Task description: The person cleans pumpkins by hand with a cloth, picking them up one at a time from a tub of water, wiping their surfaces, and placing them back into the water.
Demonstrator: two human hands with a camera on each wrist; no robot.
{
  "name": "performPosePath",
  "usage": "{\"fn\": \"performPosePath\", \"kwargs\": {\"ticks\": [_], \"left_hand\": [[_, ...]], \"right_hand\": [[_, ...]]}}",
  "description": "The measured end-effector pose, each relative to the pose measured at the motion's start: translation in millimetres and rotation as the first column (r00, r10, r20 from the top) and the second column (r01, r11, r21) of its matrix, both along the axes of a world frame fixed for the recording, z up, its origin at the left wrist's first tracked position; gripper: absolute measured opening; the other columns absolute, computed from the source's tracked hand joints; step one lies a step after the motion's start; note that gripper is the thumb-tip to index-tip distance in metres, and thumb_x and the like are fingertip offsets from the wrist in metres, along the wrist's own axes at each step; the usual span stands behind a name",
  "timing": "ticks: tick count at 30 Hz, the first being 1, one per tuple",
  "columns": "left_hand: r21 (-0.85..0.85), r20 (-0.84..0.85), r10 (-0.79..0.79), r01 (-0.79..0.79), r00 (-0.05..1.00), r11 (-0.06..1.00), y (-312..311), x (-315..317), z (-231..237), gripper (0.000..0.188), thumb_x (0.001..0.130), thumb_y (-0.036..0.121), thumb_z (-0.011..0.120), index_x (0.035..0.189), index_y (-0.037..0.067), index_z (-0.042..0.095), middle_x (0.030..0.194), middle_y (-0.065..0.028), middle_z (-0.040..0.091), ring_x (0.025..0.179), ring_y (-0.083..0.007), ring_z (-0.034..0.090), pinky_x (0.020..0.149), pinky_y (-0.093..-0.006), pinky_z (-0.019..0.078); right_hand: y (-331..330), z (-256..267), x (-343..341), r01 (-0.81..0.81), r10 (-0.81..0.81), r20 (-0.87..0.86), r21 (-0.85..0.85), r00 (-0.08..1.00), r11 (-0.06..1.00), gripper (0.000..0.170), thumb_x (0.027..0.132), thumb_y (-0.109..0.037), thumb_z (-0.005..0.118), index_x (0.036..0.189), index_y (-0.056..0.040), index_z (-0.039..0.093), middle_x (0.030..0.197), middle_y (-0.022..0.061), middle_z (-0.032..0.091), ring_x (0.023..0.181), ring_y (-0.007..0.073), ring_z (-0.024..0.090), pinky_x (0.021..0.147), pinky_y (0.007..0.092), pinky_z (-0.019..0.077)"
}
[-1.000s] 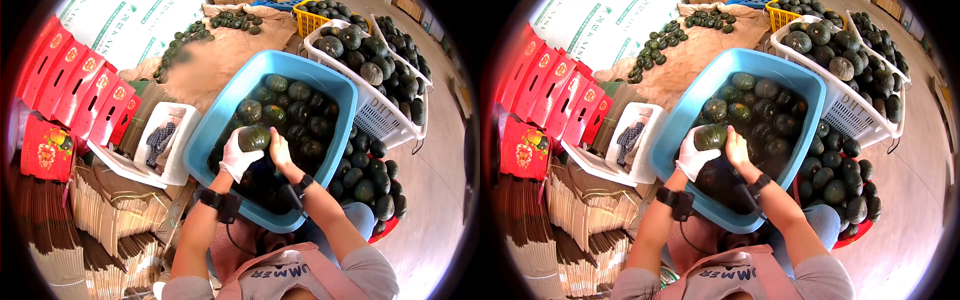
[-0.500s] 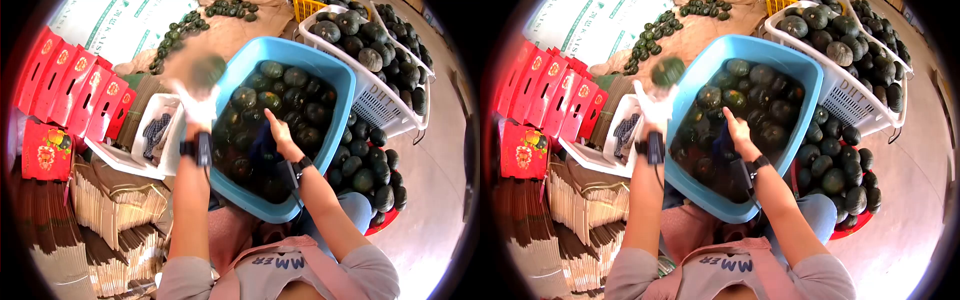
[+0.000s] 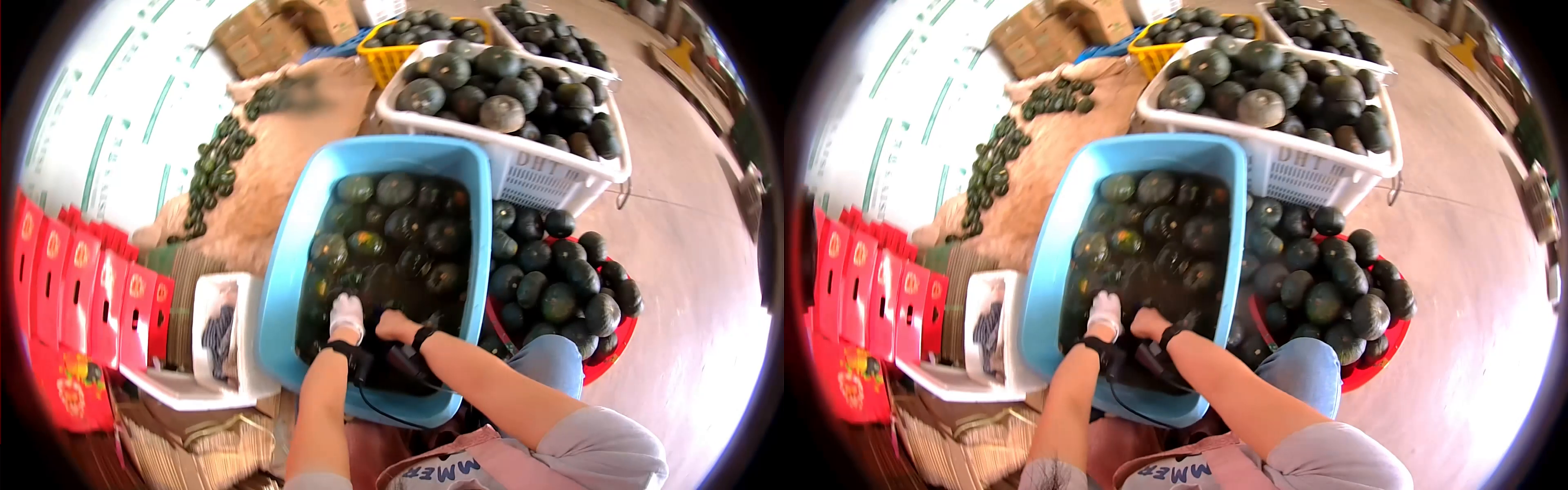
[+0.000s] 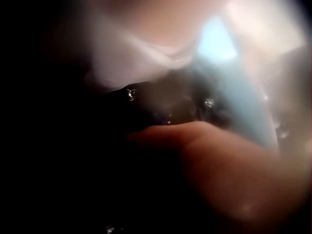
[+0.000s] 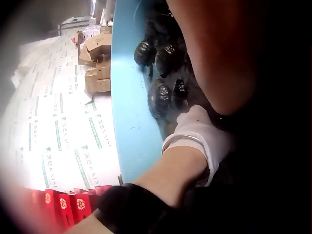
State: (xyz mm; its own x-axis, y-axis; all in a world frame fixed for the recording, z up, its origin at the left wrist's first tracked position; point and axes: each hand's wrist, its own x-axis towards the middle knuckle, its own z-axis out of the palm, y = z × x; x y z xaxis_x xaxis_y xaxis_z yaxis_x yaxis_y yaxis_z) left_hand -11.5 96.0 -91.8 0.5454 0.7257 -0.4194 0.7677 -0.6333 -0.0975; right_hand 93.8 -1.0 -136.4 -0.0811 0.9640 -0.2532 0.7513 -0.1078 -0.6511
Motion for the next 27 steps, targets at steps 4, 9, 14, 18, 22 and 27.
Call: {"fn": "performPosePath", "kwargs": {"ticks": [4,9,14,18,22,27], "left_hand": [[-0.159,0.039,0.140,-0.132,0.989,0.978,-6.5,-0.6,-15.3,0.078,0.068,0.006,0.073,0.135,0.000,0.035,0.135,-0.0286,0.041,0.124,-0.0427,0.047,0.100,-0.0439,0.0456],[-0.130,0.127,0.248,-0.232,0.960,0.964,-18.3,-1.5,35.2,0.074,0.067,0.029,0.076,0.129,0.000,0.045,0.129,-0.0249,0.052,0.118,-0.0398,0.053,0.097,-0.0425,0.0473],[-0.730,0.368,0.808,-0.395,0.460,0.558,-7.5,-44.6,86.9,0.068,0.070,0.045,0.075,0.122,0.009,0.050,0.123,-0.0130,0.055,0.112,-0.0323,0.055,0.085,-0.0519,0.0489],[-0.938,0.214,0.954,0.228,-0.208,0.261,-33.8,-58.8,123.3,0.049,0.086,0.046,0.064,0.119,0.016,0.048,0.122,-0.0069,0.053,0.107,-0.0273,0.056,0.083,-0.0508,0.0498],[-0.751,0.630,0.575,-0.221,-0.522,0.623,-54.9,-31.2,109.3,0.046,0.088,0.053,0.056,0.110,0.013,0.057,0.117,-0.0086,0.058,0.097,-0.0222,0.059,0.083,-0.0457,0.0509],[-0.941,0.006,0.865,0.291,-0.501,0.175,-31.8,-48.8,118.2,0.047,0.085,0.058,0.045,0.095,0.016,0.061,0.095,-0.0054,0.066,0.089,-0.0280,0.060,0.077,-0.0425,0.0511]], "right_hand": [[-14.1,-2.6,-14.7,-0.025,0.011,-0.053,-0.263,0.999,0.965,0.030,0.074,-0.015,0.055,0.096,-0.0021,0.072,0.106,0.0216,0.067,0.103,0.0386,0.063,0.086,0.0428,0.0508],[14.0,-38.9,-25.2,0.450,-0.494,-0.354,-0.203,0.794,0.870,0.050,0.083,-0.041,0.054,0.115,-0.0033,0.065,0.122,0.0234,0.060,0.115,0.0381,0.056,0.097,0.0419,0.0444],[1.3,104.3,4.5,0.591,-0.497,-0.696,-0.130,0.518,0.797,0.052,0.092,-0.043,0.051,0.120,-0.0002,0.061,0.130,0.0225,0.054,0.120,0.0337,0.052,0.103,0.0340,0.0379],[-2.9,134.2,-3.3,0.380,-0.112,-0.936,0.025,0.334,0.925,0.052,0.099,-0.039,0.042,0.137,-0.0029,0.046,0.150,0.0161,0.033,0.139,0.0256,0.031,0.114,0.0311,0.0217],[-14.8,142.1,-29.8,0.307,-0.108,-0.932,0.003,0.345,0.952,0.061,0.102,-0.039,0.039,0.147,0.0000,0.027,0.155,0.0130,0.025,0.144,0.0212,0.020,0.117,0.0291,0.0141],[-12.2,129.1,-22.2,0.194,0.036,-0.907,0.129,0.420,0.973,0.050,0.100,-0.033,0.044,0.133,0.0047,0.047,0.140,0.0156,0.048,0.132,0.0250,0.041,0.113,0.0324,0.0254]]}}
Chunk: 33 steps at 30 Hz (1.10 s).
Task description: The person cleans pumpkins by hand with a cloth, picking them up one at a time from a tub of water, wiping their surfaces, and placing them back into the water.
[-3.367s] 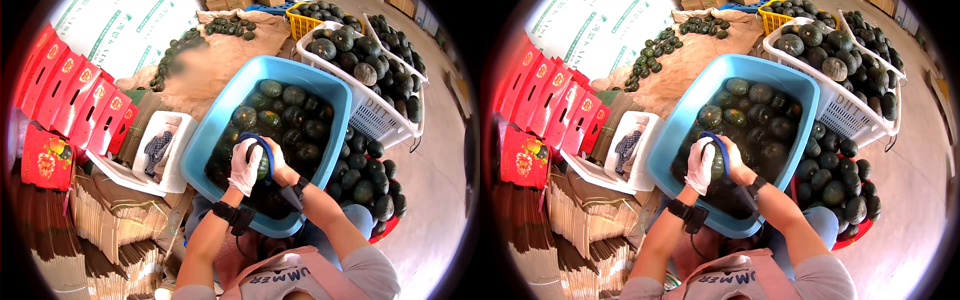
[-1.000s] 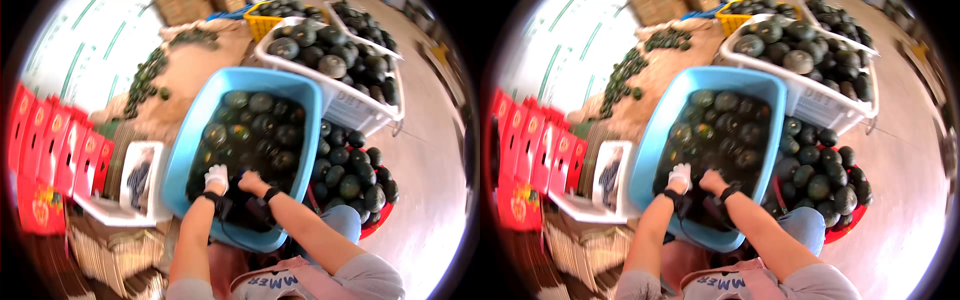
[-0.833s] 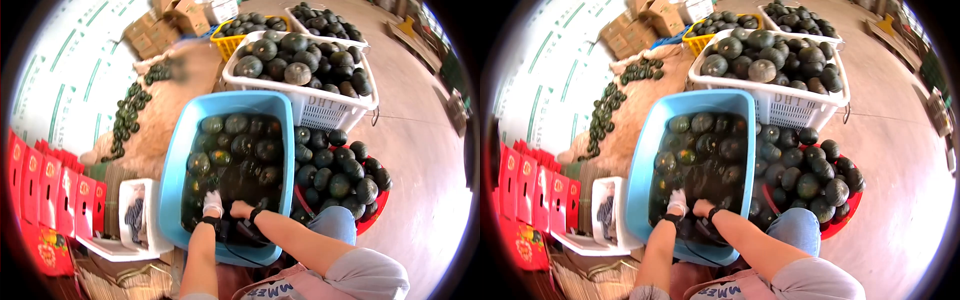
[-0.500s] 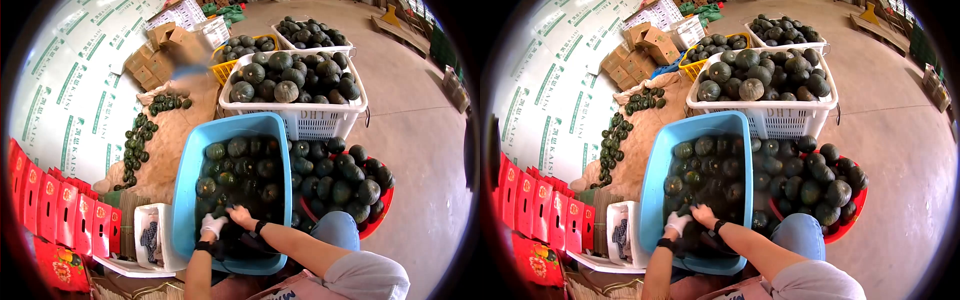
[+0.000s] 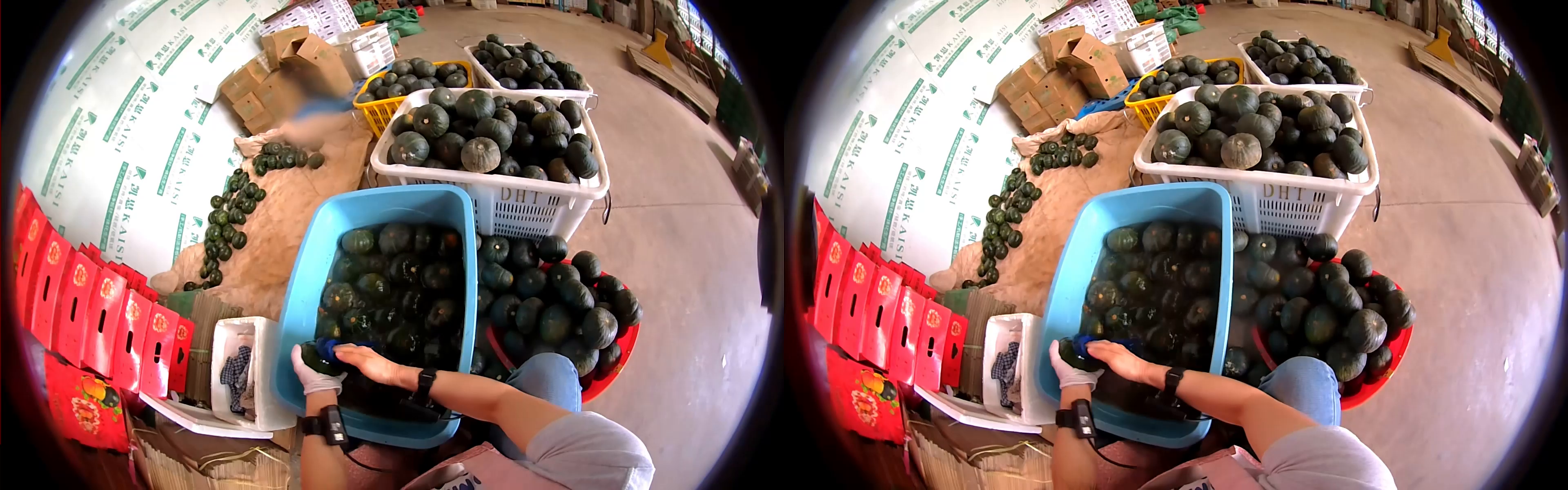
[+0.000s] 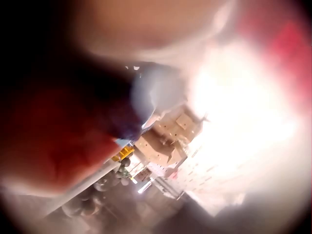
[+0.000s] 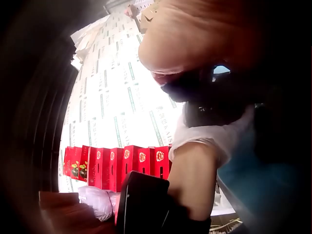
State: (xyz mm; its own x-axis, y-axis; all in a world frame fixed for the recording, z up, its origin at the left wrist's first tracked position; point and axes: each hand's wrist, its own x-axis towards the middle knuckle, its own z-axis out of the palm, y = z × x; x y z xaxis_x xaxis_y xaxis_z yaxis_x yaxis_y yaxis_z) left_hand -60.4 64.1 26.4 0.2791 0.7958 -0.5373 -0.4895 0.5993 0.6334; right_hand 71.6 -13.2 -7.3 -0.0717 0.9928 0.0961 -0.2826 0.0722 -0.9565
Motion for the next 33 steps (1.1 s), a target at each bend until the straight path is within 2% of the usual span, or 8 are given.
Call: {"fn": "performPosePath", "kwargs": {"ticks": [9,15,18,21,25,26,29,33], "left_hand": [[0.357,-0.347,-0.059,0.190,0.936,0.915,-48.7,41.9,-23.7,0.043,0.086,0.032,0.064,0.119,0.007,0.053,0.112,-0.0064,0.056,0.101,-0.0189,0.055,0.087,-0.0342,0.0467],[0.645,-0.738,0.261,0.764,0.622,0.002,-41.1,36.8,16.7,0.075,0.061,0.024,0.080,0.125,0.005,0.044,0.120,-0.0166,0.046,0.113,-0.0350,0.046,0.099,-0.0432,0.0387],[0.398,-0.805,0.524,0.908,0.278,0.129,-42.8,38.0,25.4,0.090,0.055,0.025,0.084,0.130,0.005,0.038,0.123,-0.0198,0.045,0.116,-0.0405,0.043,0.101,-0.0478,0.0352],[0.597,-0.716,0.426,0.801,0.552,-0.034,-47.6,40.1,36.1,0.109,0.058,0.025,0.085,0.145,0.004,0.024,0.135,-0.0190,0.040,0.126,-0.0364,0.039,0.106,-0.0444,0.0319],[0.652,-0.335,-0.181,0.366,0.925,0.664,-34.6,28.5,29.9,0.067,0.083,0.007,0.066,0.140,0.001,0.033,0.126,-0.0142,0.052,0.117,-0.0231,0.050,0.104,-0.0358,0.0372],[0.784,-0.551,0.083,0.482,0.830,0.392,-31.9,16.4,-17.4,0.055,0.086,0.012,0.061,0.135,0.001,0.039,0.122,-0.0130,0.055,0.112,-0.0212,0.054,0.099,-0.0347,0.0413],[0.304,0.293,-0.090,-0.003,0.952,0.953,-48.9,39.7,0.7,0.034,0.094,0.024,0.050,0.119,0.003,0.054,0.114,-0.0116,0.061,0.102,-0.0192,0.060,0.087,-0.0338,0.0495],[0.400,0.267,0.061,-0.168,0.962,0.901,-26.4,30.2,8.3,0.023,0.088,0.012,0.060,0.108,0.002,0.060,0.103,-0.0106,0.065,0.092,-0.0216,0.064,0.082,-0.0335,0.0524]], "right_hand": [[17.1,-14.3,24.7,0.298,-0.296,0.030,-0.083,0.955,0.951,0.039,0.097,-0.033,0.049,0.119,-0.0015,0.060,0.118,0.0147,0.062,0.115,0.0263,0.055,0.101,0.0318,0.0398],[9.8,17.3,44.6,-0.270,-0.220,-0.713,-0.505,0.666,0.820,0.037,0.091,-0.043,0.055,0.098,-0.0074,0.063,0.091,0.0080,0.068,0.079,0.0226,0.064,0.077,0.0354,0.0512],[4.1,21.1,32.2,0.065,-0.203,-0.285,-0.429,0.937,0.901,0.058,0.086,-0.051,0.064,0.118,-0.0024,0.058,0.115,0.0110,0.062,0.102,0.0206,0.059,0.088,0.0345,0.0480],[-2.3,35.7,36.2,0.088,-0.232,-0.335,-0.394,0.913,0.915,0.063,0.081,-0.045,0.074,0.122,-0.0009,0.057,0.112,0.0106,0.063,0.102,0.0184,0.059,0.089,0.0335,0.0476],[-1.7,44.7,53.6,0.055,-0.236,-0.491,-0.354,0.838,0.934,0.054,0.086,-0.047,0.067,0.114,-0.0020,0.062,0.105,0.0068,0.066,0.092,0.0163,0.062,0.084,0.0329,0.0499],[6.0,33.3,50.0,0.098,-0.264,-0.429,-0.370,0.864,0.924,0.053,0.087,-0.048,0.065,0.112,-0.0024,0.062,0.103,0.0090,0.067,0.091,0.0193,0.064,0.083,0.0343,0.0499],[11.1,14.7,36.1,0.478,-0.417,0.267,-0.234,0.869,0.847,0.047,0.094,-0.047,0.053,0.106,-0.0024,0.063,0.094,0.0206,0.068,0.092,0.0356,0.065,0.079,0.0406,0.0494],[-1.6,20.9,1.8,0.461,-0.427,0.334,-0.027,0.841,0.887,0.043,0.102,-0.039,0.037,0.112,-0.0004,0.052,0.096,0.0281,0.062,0.098,0.0467,0.058,0.082,0.0467,0.0460]]}}
